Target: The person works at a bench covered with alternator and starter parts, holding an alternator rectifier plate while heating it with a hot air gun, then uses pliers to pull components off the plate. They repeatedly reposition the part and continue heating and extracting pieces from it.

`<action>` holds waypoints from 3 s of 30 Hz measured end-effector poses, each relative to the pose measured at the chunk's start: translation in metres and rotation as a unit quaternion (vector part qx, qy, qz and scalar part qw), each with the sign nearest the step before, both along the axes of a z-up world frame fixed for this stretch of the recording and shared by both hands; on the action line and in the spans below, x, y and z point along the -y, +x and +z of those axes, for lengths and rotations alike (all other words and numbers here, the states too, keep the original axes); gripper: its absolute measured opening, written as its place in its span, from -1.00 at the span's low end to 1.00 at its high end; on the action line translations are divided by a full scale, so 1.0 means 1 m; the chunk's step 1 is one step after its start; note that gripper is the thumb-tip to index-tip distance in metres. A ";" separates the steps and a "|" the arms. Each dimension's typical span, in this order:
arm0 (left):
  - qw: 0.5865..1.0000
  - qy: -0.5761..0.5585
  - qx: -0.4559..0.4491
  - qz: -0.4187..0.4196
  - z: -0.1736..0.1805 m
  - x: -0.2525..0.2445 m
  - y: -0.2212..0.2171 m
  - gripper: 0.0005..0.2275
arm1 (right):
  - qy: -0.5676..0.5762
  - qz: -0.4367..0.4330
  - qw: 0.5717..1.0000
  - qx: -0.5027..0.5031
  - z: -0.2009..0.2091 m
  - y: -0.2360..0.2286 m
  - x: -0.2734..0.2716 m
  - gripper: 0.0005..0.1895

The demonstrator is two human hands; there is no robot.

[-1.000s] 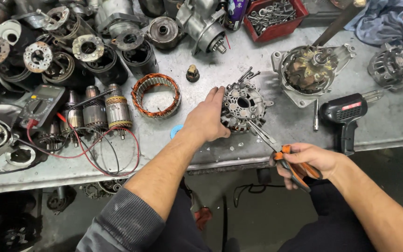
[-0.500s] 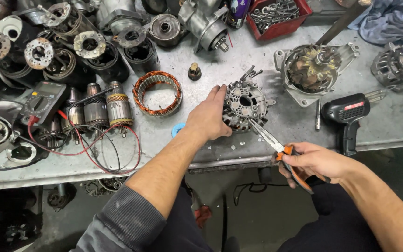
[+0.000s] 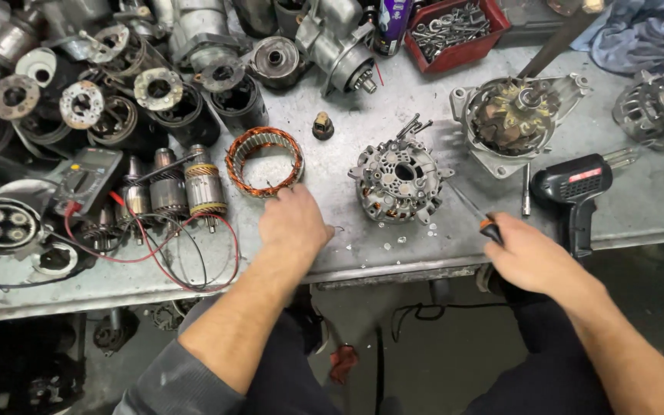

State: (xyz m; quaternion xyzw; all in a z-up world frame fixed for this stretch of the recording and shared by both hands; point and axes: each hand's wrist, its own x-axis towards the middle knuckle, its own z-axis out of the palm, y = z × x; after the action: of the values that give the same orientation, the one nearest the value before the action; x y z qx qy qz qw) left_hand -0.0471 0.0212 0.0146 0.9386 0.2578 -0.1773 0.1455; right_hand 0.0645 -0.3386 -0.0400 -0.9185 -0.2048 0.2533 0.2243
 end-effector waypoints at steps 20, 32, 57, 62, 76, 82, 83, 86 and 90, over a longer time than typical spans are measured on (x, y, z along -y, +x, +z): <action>0.947 -0.295 0.127 -0.001 0.030 -0.001 -0.026 -0.48 | 0.094 0.039 0.974 0.203 0.087 -0.066 -0.091 -0.26; 0.890 -0.389 0.215 -0.102 0.014 0.009 -0.019 -0.34 | 0.311 0.090 0.916 0.235 0.100 -0.069 -0.109 -0.87; 0.808 -0.584 0.052 0.054 -0.018 0.040 -0.013 -0.63 | 0.033 0.117 0.830 0.544 0.098 -0.051 -0.087 -0.81; 0.865 -0.480 0.146 -0.024 -0.026 0.023 -0.019 -0.68 | 0.071 0.062 0.876 0.474 0.081 -0.021 -0.038 -0.74; 0.731 -0.624 0.210 0.179 -0.016 0.051 -0.036 -0.70 | -0.157 -0.375 0.909 0.096 -0.015 0.060 0.044 0.06; 0.748 -0.606 0.189 0.191 -0.022 0.043 -0.042 -0.69 | -0.056 -0.387 0.903 0.176 -0.050 0.072 0.057 0.01; 0.749 -0.606 0.189 0.192 -0.019 0.041 -0.043 -0.69 | -0.055 -0.387 0.904 0.175 -0.057 0.074 0.063 0.01; 0.744 -0.605 0.198 0.204 -0.015 0.038 -0.044 -0.68 | -0.012 -0.339 0.908 0.244 -0.059 0.072 0.079 -0.15; 0.725 -0.623 0.205 0.210 -0.018 0.036 -0.044 -0.66 | 0.059 -0.342 0.899 0.269 -0.013 0.035 0.087 0.00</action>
State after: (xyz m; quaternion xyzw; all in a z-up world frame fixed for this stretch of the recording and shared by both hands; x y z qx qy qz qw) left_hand -0.0914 -0.0150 -0.0031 0.5724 0.2436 -0.0660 0.7802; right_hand 0.0995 -0.4258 -0.0535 -0.9503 0.0546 -0.1081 0.2868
